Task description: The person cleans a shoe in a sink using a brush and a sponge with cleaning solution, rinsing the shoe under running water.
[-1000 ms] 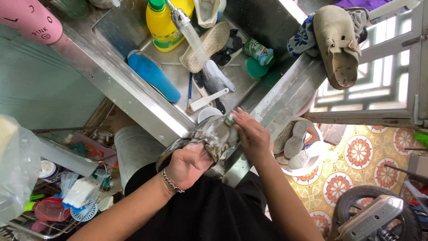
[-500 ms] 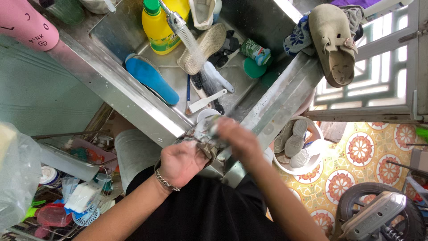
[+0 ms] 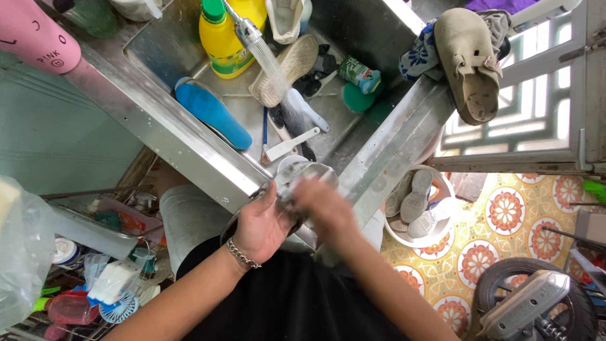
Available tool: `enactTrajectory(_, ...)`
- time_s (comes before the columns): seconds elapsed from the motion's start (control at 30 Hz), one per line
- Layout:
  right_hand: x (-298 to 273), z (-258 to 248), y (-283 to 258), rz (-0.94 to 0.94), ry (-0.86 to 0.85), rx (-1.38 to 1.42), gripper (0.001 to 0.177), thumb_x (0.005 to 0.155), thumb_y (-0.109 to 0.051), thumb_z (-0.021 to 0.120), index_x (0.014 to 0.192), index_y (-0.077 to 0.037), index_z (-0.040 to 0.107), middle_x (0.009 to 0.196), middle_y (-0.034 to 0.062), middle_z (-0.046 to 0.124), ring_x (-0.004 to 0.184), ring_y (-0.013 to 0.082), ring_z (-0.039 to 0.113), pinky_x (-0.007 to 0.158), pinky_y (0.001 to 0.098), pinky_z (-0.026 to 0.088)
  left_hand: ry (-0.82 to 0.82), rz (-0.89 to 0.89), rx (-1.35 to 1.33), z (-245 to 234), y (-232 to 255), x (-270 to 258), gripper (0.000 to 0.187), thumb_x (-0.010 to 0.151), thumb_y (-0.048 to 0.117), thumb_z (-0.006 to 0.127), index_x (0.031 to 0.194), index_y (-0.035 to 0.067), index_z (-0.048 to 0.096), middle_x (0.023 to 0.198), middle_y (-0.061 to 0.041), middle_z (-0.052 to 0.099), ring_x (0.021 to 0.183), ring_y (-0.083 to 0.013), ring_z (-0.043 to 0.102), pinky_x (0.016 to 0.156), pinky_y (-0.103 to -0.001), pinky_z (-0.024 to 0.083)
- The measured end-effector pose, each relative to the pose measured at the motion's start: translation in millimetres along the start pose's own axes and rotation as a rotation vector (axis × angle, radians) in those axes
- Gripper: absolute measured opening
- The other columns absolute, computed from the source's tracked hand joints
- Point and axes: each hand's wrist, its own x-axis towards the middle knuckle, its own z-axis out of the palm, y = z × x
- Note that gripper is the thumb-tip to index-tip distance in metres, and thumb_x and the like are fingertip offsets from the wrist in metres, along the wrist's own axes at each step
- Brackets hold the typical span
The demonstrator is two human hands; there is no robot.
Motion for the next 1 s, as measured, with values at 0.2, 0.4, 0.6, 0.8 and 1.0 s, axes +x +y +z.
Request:
enactTrajectory(0.2,-8.6,-9.5,37.8,0.160,0.150,-0.072,0.024,0.095,0.002,0.067,0.119,0.002,0.070,0.120,0.0192,0.073,0.117,0.0324,0.072,0.100,0.0390,0.060,0.082,-0.001,0.052,1.2,-2.4,0.1,0.062,0.099,0.046,0.055,0.142,0.002,0.048,0.129,-0.012,0.065,0.120,-0.0232,0.060,0.108,-0.040,0.046)
enactTrajectory(0.4,-28.9,7.8,20.4,0.062,0.009,0.107,0.021,0.091,-0.001,0.069,0.111,-0.005,0.074,0.108,0.0123,0.078,0.099,0.0246,0.076,0.090,0.0360,0.058,-0.030,-0.025,0.082,12.4,0.5,3.5,0.071,0.103,0.053,0.051,0.148,-0.002,0.044,0.136,-0.015,0.061,0.124,-0.0267,0.057,0.105,-0.041,0.044)
enactTrajectory(0.6,-19.0,-1.1,0.0,0.004,-0.007,0.096,0.021,0.088,-0.004,0.071,0.109,-0.004,0.072,0.112,0.0143,0.075,0.111,0.0315,0.072,0.103,0.0427,0.055,0.003,0.037,0.094,28.2,2.6,1.4,0.073,0.099,0.053,0.052,0.150,0.003,0.039,0.137,-0.013,0.059,0.127,-0.0262,0.056,0.109,-0.044,0.043)
enactTrajectory(0.8,-14.9,2.5,36.9,0.137,0.110,0.479,0.023,0.094,-0.002,0.068,0.116,-0.005,0.070,0.114,0.0105,0.073,0.109,0.0198,0.073,0.100,0.0366,0.061,-0.125,0.050,0.067,21.4,3.0,1.6,0.077,0.101,0.052,0.051,0.153,-0.001,0.036,0.147,-0.014,0.056,0.136,-0.0255,0.053,0.115,-0.041,0.040)
enactTrajectory(1.0,-20.5,-0.5,32.3,0.125,-0.085,0.198,0.023,0.092,-0.006,0.070,0.114,-0.006,0.074,0.117,0.0106,0.077,0.107,0.0225,0.074,0.092,0.0390,0.060,-0.098,0.012,0.014,11.9,0.7,0.7,0.072,0.101,0.053,0.048,0.148,-0.001,0.042,0.141,-0.015,0.058,0.128,-0.0243,0.060,0.111,-0.039,0.046)
